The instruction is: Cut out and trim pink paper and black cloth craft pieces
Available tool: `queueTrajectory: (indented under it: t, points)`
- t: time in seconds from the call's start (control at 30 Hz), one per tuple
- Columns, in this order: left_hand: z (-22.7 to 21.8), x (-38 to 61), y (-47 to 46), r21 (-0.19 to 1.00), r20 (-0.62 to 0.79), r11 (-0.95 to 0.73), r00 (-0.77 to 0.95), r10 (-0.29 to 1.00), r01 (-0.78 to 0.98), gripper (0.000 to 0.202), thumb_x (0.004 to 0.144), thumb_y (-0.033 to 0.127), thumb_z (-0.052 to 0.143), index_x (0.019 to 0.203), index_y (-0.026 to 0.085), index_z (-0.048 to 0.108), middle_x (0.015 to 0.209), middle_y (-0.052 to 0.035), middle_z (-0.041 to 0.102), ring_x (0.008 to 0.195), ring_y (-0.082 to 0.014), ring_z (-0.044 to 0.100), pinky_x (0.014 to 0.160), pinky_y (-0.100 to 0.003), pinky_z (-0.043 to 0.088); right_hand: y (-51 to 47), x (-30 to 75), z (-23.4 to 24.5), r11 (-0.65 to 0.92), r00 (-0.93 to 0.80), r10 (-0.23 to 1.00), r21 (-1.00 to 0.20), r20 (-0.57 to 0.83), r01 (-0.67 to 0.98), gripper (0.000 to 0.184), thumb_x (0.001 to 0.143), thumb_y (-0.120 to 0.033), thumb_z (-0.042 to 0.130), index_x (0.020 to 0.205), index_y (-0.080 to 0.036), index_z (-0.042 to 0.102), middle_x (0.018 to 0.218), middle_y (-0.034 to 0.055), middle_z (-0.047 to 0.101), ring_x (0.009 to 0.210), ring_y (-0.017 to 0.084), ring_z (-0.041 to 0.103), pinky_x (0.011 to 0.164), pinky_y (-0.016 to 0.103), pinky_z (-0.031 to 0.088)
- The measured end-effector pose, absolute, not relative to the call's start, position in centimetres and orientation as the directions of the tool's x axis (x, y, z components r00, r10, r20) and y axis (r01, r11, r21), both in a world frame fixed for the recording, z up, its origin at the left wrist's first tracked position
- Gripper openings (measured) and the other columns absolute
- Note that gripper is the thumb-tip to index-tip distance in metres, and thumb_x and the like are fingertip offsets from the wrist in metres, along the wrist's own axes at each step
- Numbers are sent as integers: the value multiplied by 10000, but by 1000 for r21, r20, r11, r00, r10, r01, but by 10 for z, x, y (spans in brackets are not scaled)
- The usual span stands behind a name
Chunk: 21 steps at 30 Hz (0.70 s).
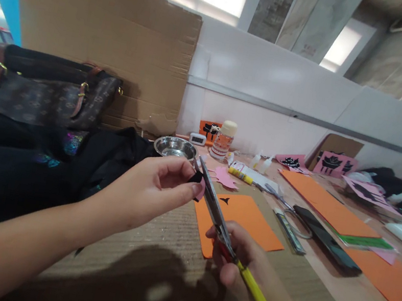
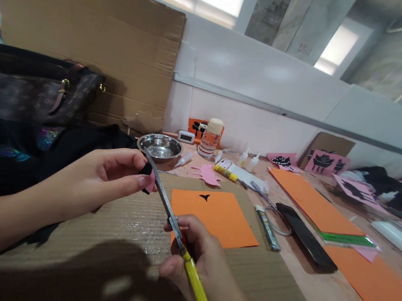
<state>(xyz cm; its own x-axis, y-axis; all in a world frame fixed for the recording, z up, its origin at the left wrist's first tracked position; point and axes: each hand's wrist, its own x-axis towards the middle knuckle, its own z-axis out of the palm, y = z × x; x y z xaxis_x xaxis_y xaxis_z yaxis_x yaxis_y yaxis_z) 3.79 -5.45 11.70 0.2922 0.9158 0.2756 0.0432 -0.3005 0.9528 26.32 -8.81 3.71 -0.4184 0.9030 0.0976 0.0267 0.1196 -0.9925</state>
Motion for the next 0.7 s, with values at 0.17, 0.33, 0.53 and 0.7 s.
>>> queueTrajectory:
  t: [0.17, 0.33, 0.53, 0.7]
  points:
    - [117, 36, -54, 947, 285, -315, 298, 911, 56, 111, 797, 259, 717, 745, 206, 635, 784, 23, 703, 775, -121, 653, 737, -204, 530, -89, 264, 38, 104, -425, 900, -995, 94, -1, 625, 691, -739, 765, 1022, -220, 658, 721, -59, 396, 619, 100, 340, 552, 212, 344]
    - [116, 34, -54, 945, 287, -320, 302, 909, 66, 118, 809, 272, 713, 751, 207, 633, 789, 31, 699, 775, -109, 648, 733, -180, 525, -89, 263, 39, 103, -431, 898, -995, 88, 12, 633, 683, -763, 748, 983, -214, 653, 712, -63, 381, 611, 99, 324, 547, 213, 335]
    - [117, 36, -52, 947, 282, -314, 296, 913, 69, 115, 811, 265, 714, 745, 207, 640, 784, 33, 701, 773, -106, 653, 726, -173, 524, -88, 263, 38, 128, -432, 896, -991, 98, 40, 642, 706, -769, 724, 1038, -225, 654, 724, -62, 391, 616, 103, 317, 554, 219, 323]
    - [117, 36, -52, 950, 281, -309, 299, 912, 49, 103, 792, 237, 724, 737, 213, 639, 781, 39, 708, 764, -100, 654, 723, -170, 518, -88, 265, 36, 121, -433, 896, -992, 96, 31, 637, 701, -766, 733, 1021, -221, 651, 727, -62, 395, 612, 102, 310, 553, 226, 309]
